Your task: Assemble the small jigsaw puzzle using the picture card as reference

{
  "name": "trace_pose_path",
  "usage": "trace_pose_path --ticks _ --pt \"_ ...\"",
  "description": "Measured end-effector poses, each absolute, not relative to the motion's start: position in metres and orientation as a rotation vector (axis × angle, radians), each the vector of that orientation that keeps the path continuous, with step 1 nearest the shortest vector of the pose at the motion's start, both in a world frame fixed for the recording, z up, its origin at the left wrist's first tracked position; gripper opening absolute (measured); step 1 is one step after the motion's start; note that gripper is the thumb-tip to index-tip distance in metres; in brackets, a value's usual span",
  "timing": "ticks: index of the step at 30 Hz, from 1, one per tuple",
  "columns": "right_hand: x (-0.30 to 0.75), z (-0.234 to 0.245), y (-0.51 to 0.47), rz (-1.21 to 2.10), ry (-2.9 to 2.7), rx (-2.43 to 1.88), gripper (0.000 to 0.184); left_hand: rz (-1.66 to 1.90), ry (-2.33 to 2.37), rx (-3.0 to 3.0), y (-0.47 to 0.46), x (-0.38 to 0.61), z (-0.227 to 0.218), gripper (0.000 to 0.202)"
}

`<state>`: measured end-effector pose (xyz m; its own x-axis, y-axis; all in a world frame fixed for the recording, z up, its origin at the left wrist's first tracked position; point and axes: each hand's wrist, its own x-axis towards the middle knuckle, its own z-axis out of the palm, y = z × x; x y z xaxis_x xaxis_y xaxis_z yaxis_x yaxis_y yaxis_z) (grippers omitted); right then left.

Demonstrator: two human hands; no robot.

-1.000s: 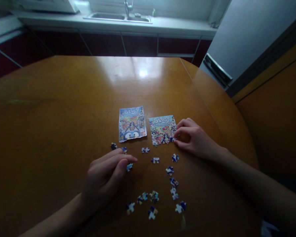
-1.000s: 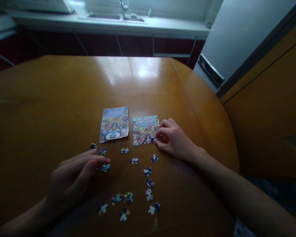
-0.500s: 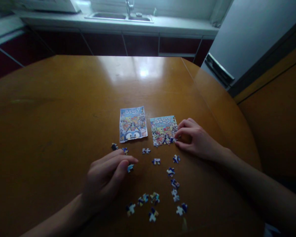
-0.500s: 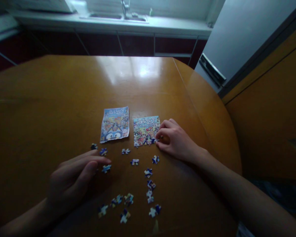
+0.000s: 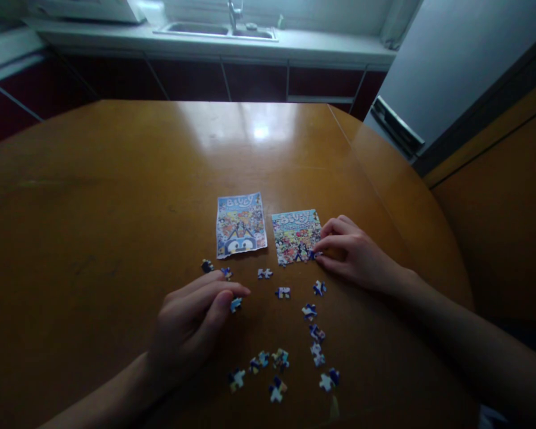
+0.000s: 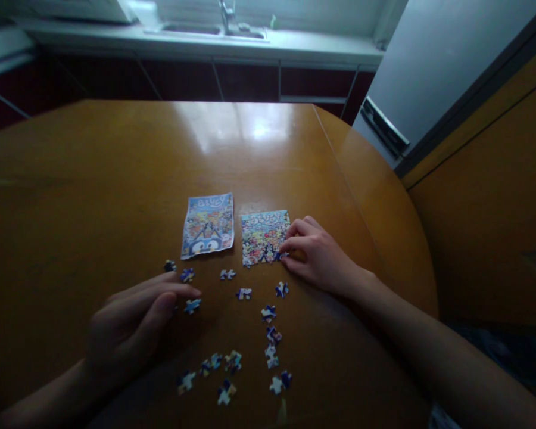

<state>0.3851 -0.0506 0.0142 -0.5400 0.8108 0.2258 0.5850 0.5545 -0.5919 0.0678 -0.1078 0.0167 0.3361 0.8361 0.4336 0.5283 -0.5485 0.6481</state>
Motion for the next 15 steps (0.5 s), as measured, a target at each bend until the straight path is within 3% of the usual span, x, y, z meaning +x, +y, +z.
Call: trace_pose_path --ticks 15 --pt "0.3851 0.0139 -0.0508 0.634 -2.325 -1.105 0.009 1.077 1.137 2.25 -0.1054 0.0672 0.0179 0.022"
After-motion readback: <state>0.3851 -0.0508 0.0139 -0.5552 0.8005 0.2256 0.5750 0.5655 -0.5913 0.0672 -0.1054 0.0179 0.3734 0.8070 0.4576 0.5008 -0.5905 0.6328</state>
